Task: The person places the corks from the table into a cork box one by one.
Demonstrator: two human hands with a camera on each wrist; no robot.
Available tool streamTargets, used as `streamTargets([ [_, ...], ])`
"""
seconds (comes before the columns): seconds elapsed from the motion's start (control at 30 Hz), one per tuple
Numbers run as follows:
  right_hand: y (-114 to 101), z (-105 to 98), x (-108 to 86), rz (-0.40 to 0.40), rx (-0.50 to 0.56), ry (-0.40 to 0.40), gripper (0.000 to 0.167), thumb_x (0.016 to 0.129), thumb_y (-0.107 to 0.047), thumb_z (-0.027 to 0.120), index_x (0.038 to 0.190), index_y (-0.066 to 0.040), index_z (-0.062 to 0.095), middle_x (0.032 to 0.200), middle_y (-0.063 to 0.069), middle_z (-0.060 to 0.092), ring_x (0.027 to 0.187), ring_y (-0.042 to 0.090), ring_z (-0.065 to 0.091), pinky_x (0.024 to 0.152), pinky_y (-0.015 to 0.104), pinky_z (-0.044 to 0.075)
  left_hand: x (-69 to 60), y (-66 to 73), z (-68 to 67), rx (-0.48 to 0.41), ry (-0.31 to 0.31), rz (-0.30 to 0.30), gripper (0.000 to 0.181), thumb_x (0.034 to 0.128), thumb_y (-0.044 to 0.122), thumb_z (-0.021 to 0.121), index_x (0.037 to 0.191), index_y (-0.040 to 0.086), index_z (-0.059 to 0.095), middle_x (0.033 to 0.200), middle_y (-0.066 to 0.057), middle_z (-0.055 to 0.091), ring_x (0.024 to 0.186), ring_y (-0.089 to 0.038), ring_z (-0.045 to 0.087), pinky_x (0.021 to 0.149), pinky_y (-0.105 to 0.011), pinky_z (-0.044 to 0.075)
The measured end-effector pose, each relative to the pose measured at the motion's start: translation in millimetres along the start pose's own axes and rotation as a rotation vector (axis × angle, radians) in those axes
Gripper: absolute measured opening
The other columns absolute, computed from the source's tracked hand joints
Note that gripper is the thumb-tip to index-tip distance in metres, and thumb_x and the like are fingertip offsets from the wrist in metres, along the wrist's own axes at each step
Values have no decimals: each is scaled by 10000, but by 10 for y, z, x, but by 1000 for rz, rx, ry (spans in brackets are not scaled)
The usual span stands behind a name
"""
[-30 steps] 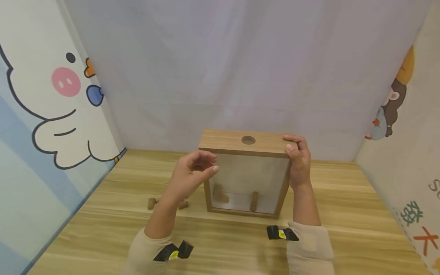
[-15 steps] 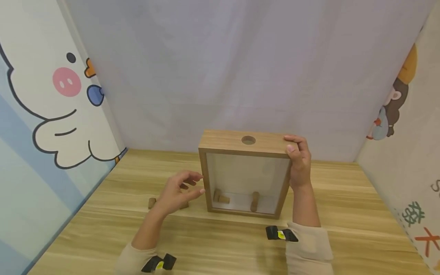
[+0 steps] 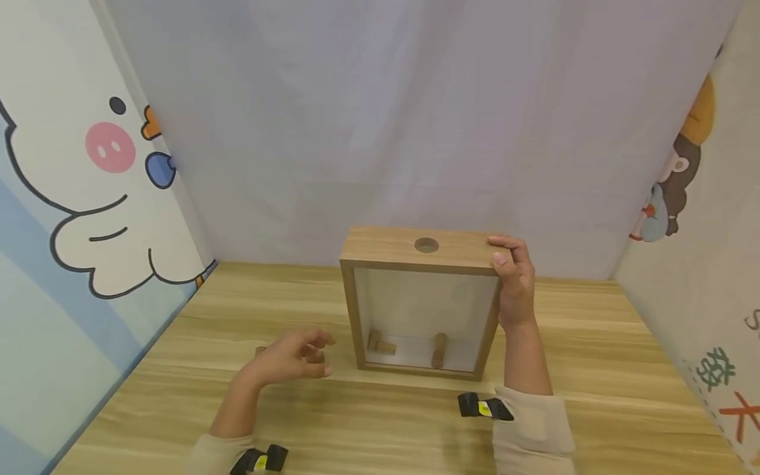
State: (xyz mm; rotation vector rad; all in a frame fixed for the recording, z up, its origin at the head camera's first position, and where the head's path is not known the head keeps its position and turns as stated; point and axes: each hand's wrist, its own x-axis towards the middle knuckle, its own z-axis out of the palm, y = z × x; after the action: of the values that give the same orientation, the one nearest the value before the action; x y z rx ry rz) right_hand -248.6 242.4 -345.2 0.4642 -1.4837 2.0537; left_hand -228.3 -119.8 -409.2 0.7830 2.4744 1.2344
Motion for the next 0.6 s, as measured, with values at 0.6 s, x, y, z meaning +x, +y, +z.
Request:
streamTargets([
  [0.6,14,-4,-9,-11,-18,-8,241,869,-190,479,1041,-118,630,1188,90,437,991,230,401,779,379,306,-52,-435,-22,-51,51,-116,479,803,149,742,1222,14,552,1165,-195,535,1090,-393,485,858,-533,412],
])
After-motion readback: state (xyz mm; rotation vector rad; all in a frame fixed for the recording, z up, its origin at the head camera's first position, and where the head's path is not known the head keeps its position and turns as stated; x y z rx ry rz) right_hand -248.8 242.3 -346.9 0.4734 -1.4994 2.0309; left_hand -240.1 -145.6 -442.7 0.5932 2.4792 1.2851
